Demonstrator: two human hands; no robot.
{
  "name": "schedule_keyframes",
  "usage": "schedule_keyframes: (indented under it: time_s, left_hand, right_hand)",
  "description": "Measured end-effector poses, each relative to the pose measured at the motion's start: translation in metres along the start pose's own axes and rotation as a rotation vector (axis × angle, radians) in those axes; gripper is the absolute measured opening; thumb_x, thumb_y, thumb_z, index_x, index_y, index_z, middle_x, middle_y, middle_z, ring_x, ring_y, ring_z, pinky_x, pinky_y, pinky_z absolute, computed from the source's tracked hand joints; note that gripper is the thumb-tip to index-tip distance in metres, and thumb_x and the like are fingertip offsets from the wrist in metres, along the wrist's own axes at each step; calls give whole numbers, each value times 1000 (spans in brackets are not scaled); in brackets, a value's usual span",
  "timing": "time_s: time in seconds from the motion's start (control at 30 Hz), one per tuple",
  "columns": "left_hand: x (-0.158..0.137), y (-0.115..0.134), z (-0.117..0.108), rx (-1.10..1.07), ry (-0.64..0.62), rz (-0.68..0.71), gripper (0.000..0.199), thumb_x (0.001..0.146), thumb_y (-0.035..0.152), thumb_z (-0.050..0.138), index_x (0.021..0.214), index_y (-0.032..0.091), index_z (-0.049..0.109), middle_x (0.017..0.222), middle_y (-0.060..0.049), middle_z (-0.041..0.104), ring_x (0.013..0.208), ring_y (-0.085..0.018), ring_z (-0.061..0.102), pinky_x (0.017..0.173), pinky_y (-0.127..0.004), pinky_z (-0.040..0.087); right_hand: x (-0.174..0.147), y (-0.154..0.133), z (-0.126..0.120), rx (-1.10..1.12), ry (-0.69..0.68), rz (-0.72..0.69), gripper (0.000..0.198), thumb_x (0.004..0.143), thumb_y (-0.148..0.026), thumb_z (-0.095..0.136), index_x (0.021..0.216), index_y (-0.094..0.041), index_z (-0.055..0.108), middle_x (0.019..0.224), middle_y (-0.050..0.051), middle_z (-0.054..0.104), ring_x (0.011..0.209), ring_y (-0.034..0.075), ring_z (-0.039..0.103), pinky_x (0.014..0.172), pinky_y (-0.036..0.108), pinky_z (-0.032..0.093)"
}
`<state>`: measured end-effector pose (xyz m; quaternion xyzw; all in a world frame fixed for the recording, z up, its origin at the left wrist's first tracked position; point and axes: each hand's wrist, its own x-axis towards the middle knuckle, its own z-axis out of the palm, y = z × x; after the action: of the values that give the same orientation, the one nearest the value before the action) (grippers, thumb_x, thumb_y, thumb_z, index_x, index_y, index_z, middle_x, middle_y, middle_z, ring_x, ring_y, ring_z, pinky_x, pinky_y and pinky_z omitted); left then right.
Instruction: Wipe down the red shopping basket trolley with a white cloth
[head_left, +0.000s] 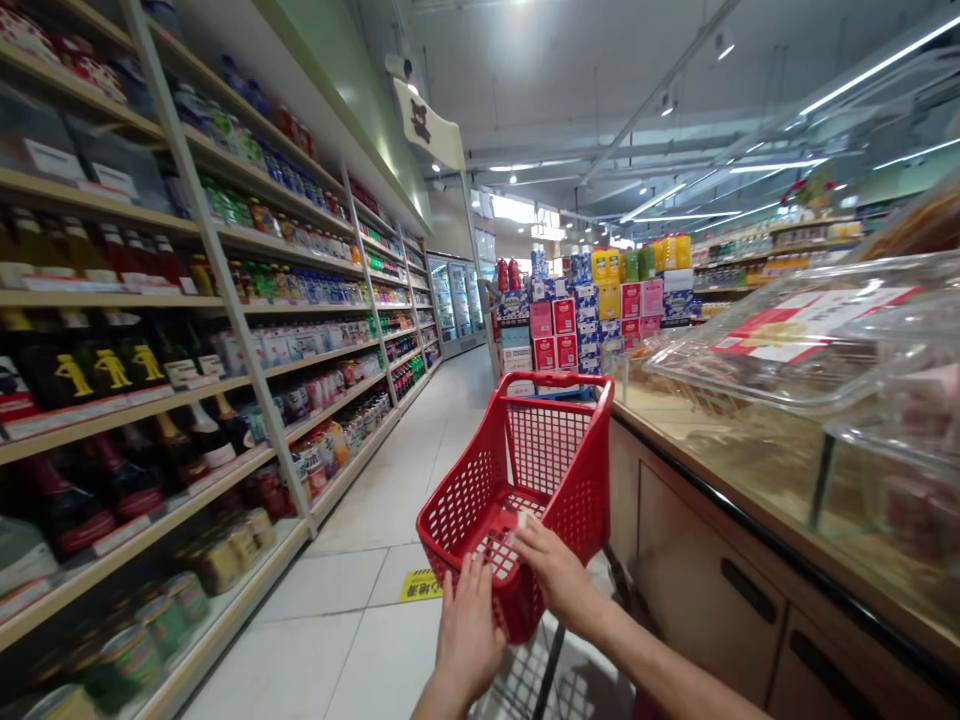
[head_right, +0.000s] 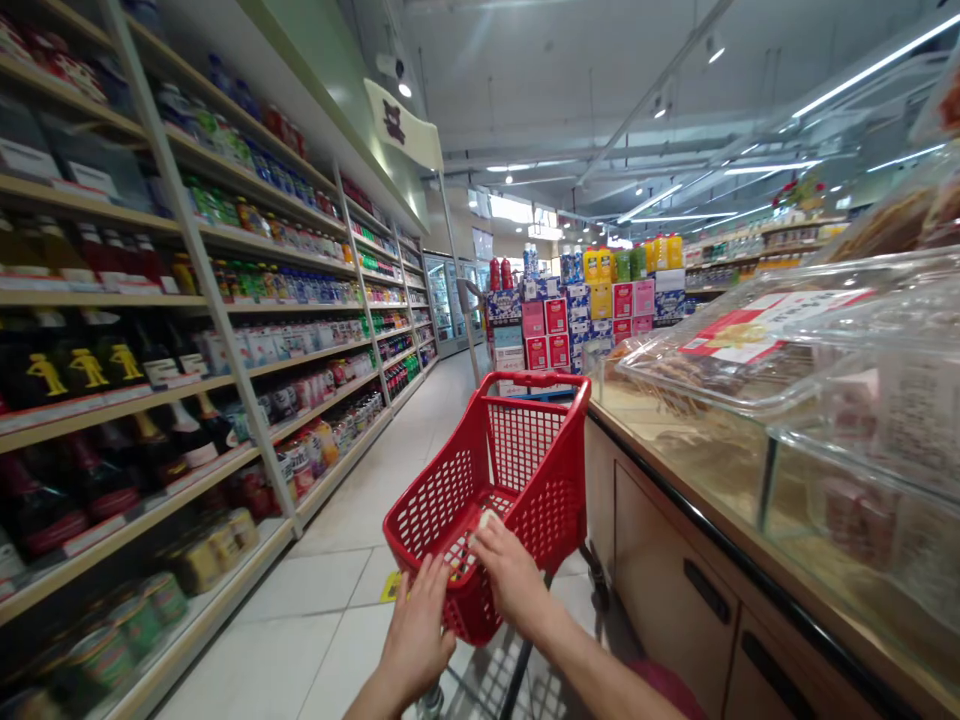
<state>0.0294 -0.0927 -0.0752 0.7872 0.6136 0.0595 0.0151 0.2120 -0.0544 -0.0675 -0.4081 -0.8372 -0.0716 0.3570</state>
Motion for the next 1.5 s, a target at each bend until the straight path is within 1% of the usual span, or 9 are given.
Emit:
schedule_keyframes:
  time_s: [0.17, 0.33, 0.47, 0.63, 0.77, 0.97, 1.13, 1.33, 1.5]
  left_hand:
    - [8, 17, -1, -25, -23, 138, 73, 60, 19, 39, 132, 16, 25, 142, 0, 21, 132, -17, 10, 108, -40, 1]
    - [22, 6, -11, 60, 2, -17, 71, 61, 16, 38, 131, 9, 27, 141, -8, 23, 131, -20, 12, 107, -43, 6]
    - [23, 4, -10, 55, -18, 46, 75, 58, 14, 40, 132, 11, 25, 143, -6, 18, 132, -20, 8, 107, -41, 7]
    - [25, 14, -13, 43, -24, 29, 74, 60, 14, 39, 132, 10, 24, 143, -8, 17, 132, -20, 8, 107, -42, 8]
    - [29, 20, -17, 32, -89, 75, 76, 58, 15, 40, 132, 12, 24, 143, -7, 17, 132, -19, 8, 107, -42, 7]
    - [34, 33, -18, -43, -119, 117, 76, 58, 15, 42, 132, 14, 25, 144, -6, 13, 132, -20, 5, 107, -41, 9]
    - [34, 36, -17, -85, -140, 115, 78, 57, 14, 45, 132, 9, 24, 144, -10, 12, 132, -23, 4, 107, -38, 11]
    - [35, 31, -15, -129, -122, 113, 79, 56, 13, 46, 131, 5, 25, 143, -13, 10, 131, -24, 2, 107, -36, 11]
    - [37, 28, -14, -146, -132, 133, 78, 54, 13, 46, 130, 5, 28, 143, -14, 11, 131, -23, 2, 107, -34, 11]
  right_hand:
    - [-7, 4, -16, -62, -10, 102, 37, 80, -8, 37, 110, -13, 58, 117, 11, 55, 118, 23, 41, 97, 41, 37]
    - [-25, -1, -28, -32, -45, 88, 37, 78, -7, 40, 109, -15, 58, 119, 8, 55, 120, 21, 38, 100, 40, 33]
    - [-44, 2, -32, -59, -31, 131, 38, 79, -7, 38, 111, -15, 58, 119, 10, 54, 119, 22, 39, 97, 42, 37]
    - [-54, 7, -17, -98, 67, 325, 47, 74, -2, 37, 115, -14, 55, 121, 12, 52, 120, 24, 38, 95, 45, 37]
    - [-49, -2, 2, -54, 14, 255, 50, 72, 0, 37, 116, -16, 54, 123, 9, 51, 121, 21, 37, 97, 41, 37]
    - [-47, 19, -8, -179, 90, 447, 50, 71, 0, 39, 115, -17, 55, 121, 10, 52, 117, 22, 42, 98, 42, 35]
    - [-44, 15, 8, -106, 77, 250, 49, 72, 0, 40, 113, -19, 56, 120, 7, 54, 119, 21, 40, 98, 40, 36]
    - [-49, 24, 10, -163, 213, 377, 50, 73, 0, 38, 118, -18, 52, 121, 11, 52, 120, 22, 38, 97, 44, 36]
    - [-48, 11, 17, -71, 160, 45, 49, 76, -3, 39, 119, -22, 50, 121, 6, 52, 122, 19, 34, 96, 41, 38]
